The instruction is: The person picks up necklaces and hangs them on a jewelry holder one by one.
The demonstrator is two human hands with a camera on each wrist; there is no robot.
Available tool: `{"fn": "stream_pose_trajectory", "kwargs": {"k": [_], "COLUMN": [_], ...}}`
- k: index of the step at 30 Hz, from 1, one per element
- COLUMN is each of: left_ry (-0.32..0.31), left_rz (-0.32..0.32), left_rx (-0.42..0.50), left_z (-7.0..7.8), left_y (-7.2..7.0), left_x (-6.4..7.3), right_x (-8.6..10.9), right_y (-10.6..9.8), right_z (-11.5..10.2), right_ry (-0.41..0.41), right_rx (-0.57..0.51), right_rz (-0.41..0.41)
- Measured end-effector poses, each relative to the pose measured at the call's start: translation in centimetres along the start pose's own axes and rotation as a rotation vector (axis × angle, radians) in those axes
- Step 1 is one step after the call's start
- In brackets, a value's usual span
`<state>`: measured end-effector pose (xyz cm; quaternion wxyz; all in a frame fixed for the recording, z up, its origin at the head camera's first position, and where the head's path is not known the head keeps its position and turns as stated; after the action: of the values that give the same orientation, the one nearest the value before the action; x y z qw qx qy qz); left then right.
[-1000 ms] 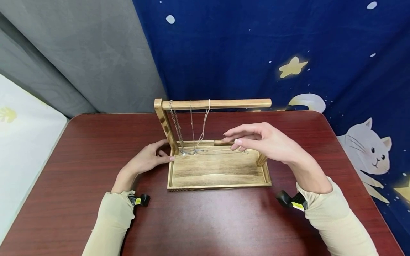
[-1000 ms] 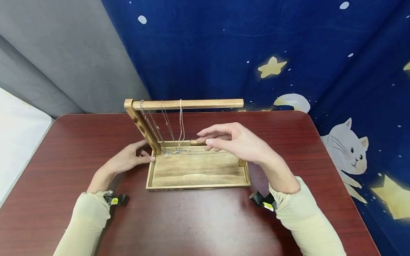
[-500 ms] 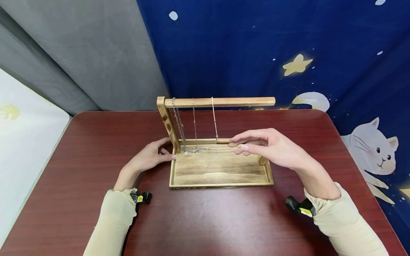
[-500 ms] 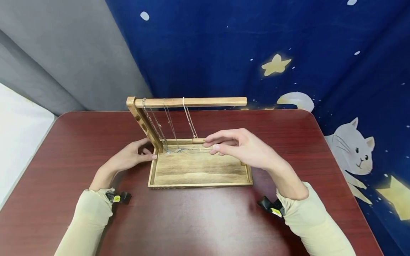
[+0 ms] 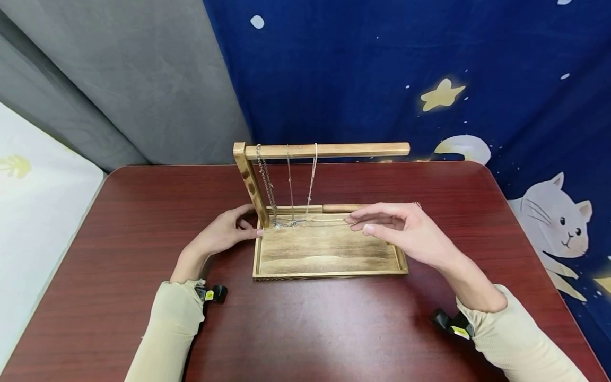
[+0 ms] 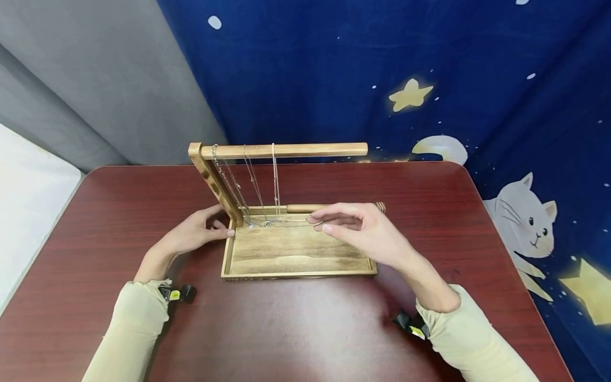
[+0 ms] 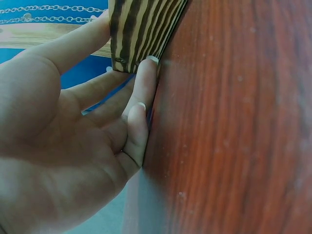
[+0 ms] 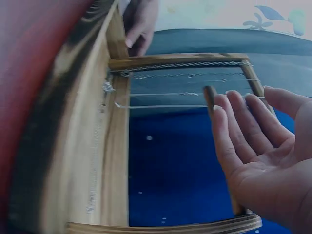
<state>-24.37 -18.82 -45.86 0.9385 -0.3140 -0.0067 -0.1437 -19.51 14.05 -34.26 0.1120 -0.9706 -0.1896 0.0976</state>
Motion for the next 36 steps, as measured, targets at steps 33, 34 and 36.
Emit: {"fn": "stream_pose_trajectory", "kwargs": {"k": [33,34,36], "left_ry": [-0.025,-0.026,-0.026], "left_rz": [0.012,0.012,0.012], "left_rx": [0.0,0.0,0.003], "left_z": [-0.3,-0.3,-0.3], "left_y": [0.0,0.0,0.0], "left_x": [0.1,0.1,0.0], "right_x": [0.6,0.5,0.3], "right_y": [1.5,1.5,1.7], "right_z": [7.2,7.3,7.5], "right_ry": [0.107,0.108,0.112], "right_rx": [0.003,0.006,0.02], "right_rz": [0.129,0.131,0.13]}}
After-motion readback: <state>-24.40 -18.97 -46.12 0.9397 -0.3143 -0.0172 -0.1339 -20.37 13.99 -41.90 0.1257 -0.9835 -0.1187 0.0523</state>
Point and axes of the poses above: each hand's wrist, its own x-axis away from the middle knuckle, its own y-axis out of the palm, z = x × y, the point moved 7 cm from there along -x, towards the middle knuckle, and after that the axes turned 11 degrees about z, right-handed, at the moved point
